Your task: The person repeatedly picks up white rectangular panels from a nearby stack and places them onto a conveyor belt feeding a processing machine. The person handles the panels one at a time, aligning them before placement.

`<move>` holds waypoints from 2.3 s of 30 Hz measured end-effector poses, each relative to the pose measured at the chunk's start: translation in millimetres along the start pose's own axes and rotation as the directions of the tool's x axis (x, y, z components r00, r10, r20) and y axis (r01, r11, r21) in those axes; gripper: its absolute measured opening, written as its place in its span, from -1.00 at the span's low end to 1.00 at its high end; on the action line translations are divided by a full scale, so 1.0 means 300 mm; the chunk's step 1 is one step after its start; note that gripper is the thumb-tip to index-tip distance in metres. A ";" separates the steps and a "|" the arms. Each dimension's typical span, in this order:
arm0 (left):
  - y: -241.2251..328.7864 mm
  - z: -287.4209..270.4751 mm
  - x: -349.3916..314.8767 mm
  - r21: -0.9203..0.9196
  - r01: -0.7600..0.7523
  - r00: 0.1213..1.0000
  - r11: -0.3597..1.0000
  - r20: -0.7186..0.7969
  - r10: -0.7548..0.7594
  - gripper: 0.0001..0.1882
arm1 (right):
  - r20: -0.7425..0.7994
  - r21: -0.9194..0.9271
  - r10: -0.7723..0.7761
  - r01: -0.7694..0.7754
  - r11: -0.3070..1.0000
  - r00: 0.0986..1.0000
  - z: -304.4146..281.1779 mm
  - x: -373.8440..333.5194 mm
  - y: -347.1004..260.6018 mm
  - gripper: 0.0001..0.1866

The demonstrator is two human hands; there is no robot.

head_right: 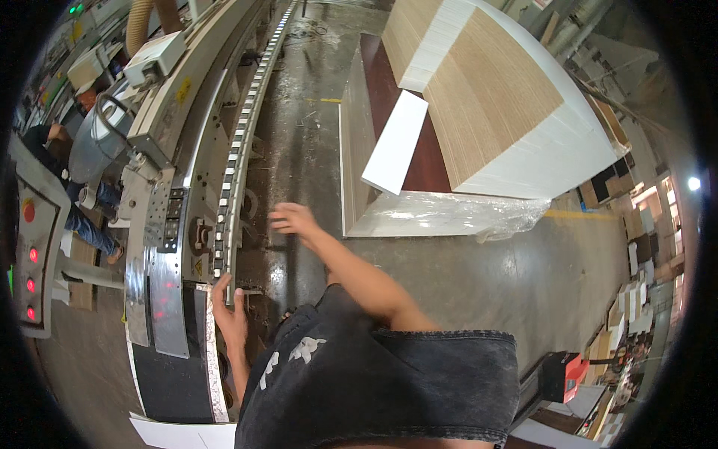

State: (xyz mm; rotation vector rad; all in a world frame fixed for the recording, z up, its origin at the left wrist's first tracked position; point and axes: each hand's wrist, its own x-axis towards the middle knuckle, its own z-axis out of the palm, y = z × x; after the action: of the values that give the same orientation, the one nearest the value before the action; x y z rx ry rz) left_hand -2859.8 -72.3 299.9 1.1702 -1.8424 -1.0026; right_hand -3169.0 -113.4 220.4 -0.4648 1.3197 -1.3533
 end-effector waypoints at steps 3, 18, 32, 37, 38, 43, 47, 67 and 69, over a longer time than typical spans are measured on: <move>0.021 0.081 -0.042 -0.146 0.156 0.985 0.977 0.091 -0.144 -0.65 | -0.440 0.079 -0.080 0.128 0.989 0.894 -0.403 -0.094 0.123 -0.72; 0.356 0.745 -0.063 -0.126 0.333 0.878 0.934 0.403 -0.258 -0.61 | -0.424 -0.829 -0.623 -0.006 0.559 0.657 -1.072 -0.160 -0.016 -0.46; 0.262 1.197 0.178 -0.397 0.725 0.664 0.563 0.621 -0.417 -0.55 | -0.602 -0.577 -0.295 -0.149 0.803 0.742 -1.344 0.014 0.089 -0.07; 0.094 1.388 0.168 -0.481 0.853 0.517 0.203 0.722 -0.459 -0.57 | -0.477 -0.365 -0.078 -0.117 0.924 0.876 -1.303 -0.006 0.055 0.18; 0.092 1.422 0.161 -0.470 0.864 0.496 0.183 0.730 -0.470 -0.57 | -0.474 -0.391 -0.121 -0.085 0.916 0.872 -1.321 -0.014 0.079 0.18; -0.010 1.498 0.106 -0.368 0.897 0.442 0.246 0.770 -0.459 -0.69 | -0.266 -0.509 -0.237 0.073 0.858 0.934 -1.225 -0.159 0.288 0.15; 0.069 1.382 0.058 -0.328 0.875 0.483 0.355 0.569 -0.666 -0.74 | -0.167 -0.329 -0.007 -0.050 0.943 0.986 -1.044 -0.335 0.269 0.11; -0.161 -0.182 -0.841 -0.683 0.295 0.582 0.668 -0.426 -0.693 -0.56 | 0.266 -0.345 0.260 -0.160 0.925 0.928 0.142 -0.336 0.174 -0.69; -0.193 -0.235 -0.928 -0.720 0.245 0.521 0.649 -0.467 -0.714 -0.55 | 0.389 -0.429 0.264 -0.080 0.900 0.883 0.302 -0.323 0.195 -0.69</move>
State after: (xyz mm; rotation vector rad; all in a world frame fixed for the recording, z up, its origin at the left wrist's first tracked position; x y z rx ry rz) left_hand -2686.4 154.4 233.9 1.4514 -0.4514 -1.0686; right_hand -3038.6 -52.3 235.4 -0.8571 1.2180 -0.7547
